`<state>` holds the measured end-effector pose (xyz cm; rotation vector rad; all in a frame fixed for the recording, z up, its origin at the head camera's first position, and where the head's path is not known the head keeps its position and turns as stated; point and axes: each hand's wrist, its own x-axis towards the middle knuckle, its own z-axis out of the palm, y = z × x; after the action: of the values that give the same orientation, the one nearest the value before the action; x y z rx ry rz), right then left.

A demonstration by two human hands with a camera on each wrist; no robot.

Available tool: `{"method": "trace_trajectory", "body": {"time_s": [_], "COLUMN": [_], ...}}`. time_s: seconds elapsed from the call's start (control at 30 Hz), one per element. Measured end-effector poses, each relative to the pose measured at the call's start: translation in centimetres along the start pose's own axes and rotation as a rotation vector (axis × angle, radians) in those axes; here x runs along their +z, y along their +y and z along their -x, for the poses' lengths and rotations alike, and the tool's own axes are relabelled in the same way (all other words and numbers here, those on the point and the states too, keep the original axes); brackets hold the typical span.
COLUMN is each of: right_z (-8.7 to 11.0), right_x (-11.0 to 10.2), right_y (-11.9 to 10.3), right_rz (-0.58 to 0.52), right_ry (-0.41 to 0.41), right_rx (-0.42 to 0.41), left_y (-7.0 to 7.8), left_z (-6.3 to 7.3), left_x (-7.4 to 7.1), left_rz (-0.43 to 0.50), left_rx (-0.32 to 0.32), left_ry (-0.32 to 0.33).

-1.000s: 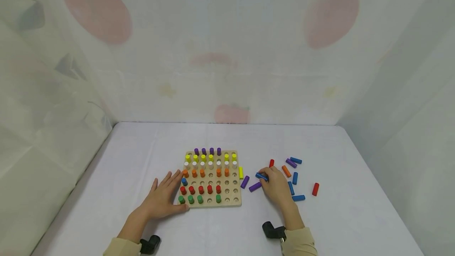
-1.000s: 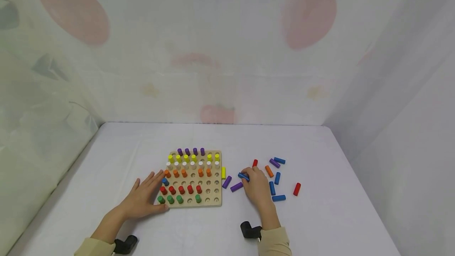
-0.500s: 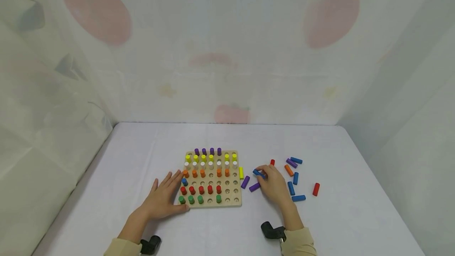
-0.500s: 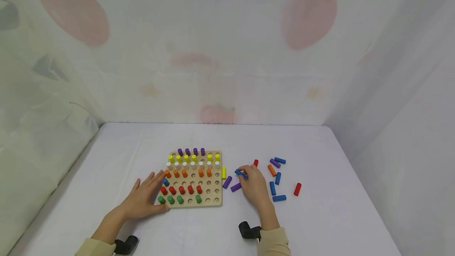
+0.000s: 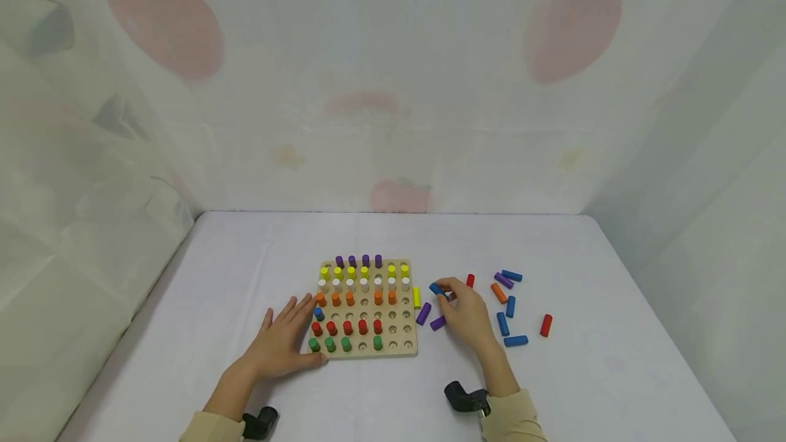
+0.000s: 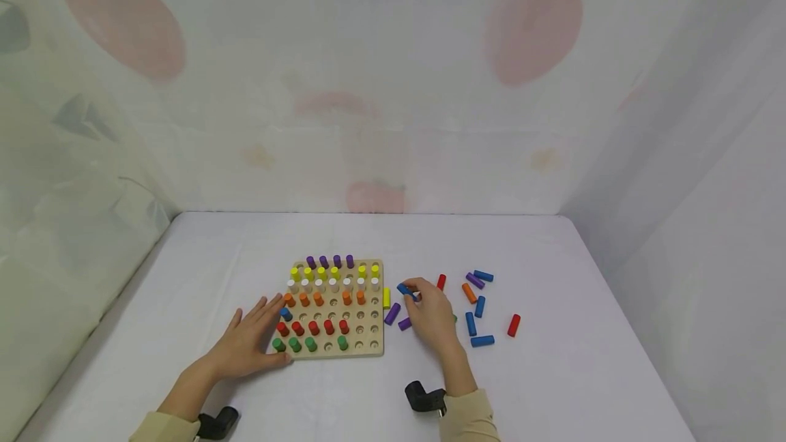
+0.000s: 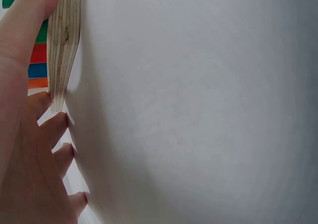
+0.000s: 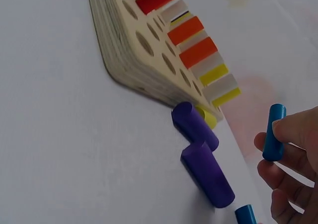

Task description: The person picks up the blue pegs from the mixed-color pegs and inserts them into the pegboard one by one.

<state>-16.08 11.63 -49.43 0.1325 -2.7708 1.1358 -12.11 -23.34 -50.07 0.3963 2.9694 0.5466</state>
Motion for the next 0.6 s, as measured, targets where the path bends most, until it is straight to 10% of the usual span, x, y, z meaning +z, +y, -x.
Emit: {"method": "trace_trajectory", "body": {"time_s": [0.6], "right_z": [-0.2], "right_x": [0.6], "right_y": [-2.8], "right_rz": [-0.068], "right_ry": [-0.029], "right_rx": [-0.023], "left_y": [0.1], "left_z": [0.0], "left_x": [-0.1], "left_rz": [0.000], "left_rx": [-0.004], "left_ry": [-0.002]}}
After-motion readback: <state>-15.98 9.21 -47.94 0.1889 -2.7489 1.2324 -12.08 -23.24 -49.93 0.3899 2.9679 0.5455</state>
